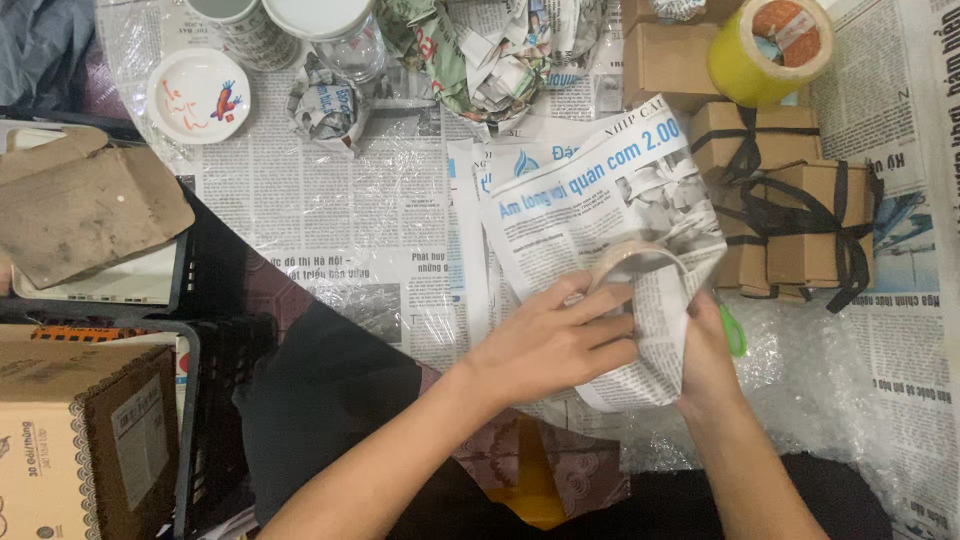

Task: The person wraps several ceramic items, including a small bowl, a white cup, and a patterned mug, using sheets of newspaper. Each item is individually wrapped and placed on the table among other wrapped items and packaging materials.

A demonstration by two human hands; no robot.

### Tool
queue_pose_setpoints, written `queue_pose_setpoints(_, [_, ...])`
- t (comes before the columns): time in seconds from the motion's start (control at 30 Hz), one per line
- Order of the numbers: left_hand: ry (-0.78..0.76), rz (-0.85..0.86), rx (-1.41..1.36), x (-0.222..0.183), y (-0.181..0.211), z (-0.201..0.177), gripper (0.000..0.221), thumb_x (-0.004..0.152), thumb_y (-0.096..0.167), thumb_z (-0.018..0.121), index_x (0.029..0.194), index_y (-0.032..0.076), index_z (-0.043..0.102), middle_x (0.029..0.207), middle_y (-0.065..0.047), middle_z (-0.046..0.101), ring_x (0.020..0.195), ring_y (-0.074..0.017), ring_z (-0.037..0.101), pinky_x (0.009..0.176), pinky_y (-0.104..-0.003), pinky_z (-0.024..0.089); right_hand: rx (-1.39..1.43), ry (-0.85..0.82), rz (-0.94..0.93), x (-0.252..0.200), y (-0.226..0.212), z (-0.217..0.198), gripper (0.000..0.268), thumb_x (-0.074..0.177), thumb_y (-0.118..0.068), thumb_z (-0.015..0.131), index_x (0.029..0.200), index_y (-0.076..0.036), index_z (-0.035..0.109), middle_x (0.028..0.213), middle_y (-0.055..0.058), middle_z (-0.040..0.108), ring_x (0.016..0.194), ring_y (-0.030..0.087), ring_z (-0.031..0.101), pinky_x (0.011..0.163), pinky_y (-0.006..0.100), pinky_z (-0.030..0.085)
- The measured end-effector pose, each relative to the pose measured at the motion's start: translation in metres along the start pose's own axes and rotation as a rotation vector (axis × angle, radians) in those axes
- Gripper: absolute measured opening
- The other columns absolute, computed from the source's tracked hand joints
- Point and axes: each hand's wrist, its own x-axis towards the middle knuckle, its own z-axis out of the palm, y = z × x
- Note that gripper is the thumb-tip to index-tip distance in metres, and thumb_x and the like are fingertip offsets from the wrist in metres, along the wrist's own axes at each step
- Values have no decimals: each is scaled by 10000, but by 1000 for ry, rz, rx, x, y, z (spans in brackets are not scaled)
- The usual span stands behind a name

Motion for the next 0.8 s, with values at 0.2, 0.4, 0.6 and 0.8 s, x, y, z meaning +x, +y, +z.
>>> queue_pose_setpoints(0.2, [357,-187,-307,1,-6,-11,168,891,60,694,1024,147,640,1305,-100,661,1260,-228,574,1022,-416,349,40,39,-128,-6,-22,14,311,1051,-122,586,1327,19,557,1144,119,665,933,162,681,752,289,588])
queue_pose_setpoints(0.4, [672,-951,-1176,-5,-25,4,452,888,7,546,1339,22,512,1276,-161,583,1103,-301,600,990,-455,560,27,102,-152,-16,-36,11,353,1024,-150,564,1323,36,573,1179,148,692,986,183,707,805,292,614])
queue_pose_setpoints(0.6, [-27,-748,-1127,-8,-15,44,644,826,228,829,1371,-3,574,1376,-212,638,1288,-299,595,1084,-455,464,164,51,-85,-27,-36,13,359,1028,-177,540,1319,30,566,1172,132,696,979,184,719,809,304,622])
queue_pose_setpoints(0.8, [-64,-697,-1253,-8,-7,43,706,690,226,876,1313,2,631,1217,-166,737,1069,-234,731,957,-386,601,-107,28,-56,-29,-21,14,322,977,-110,583,1251,56,618,1059,171,719,877,236,731,723,346,626])
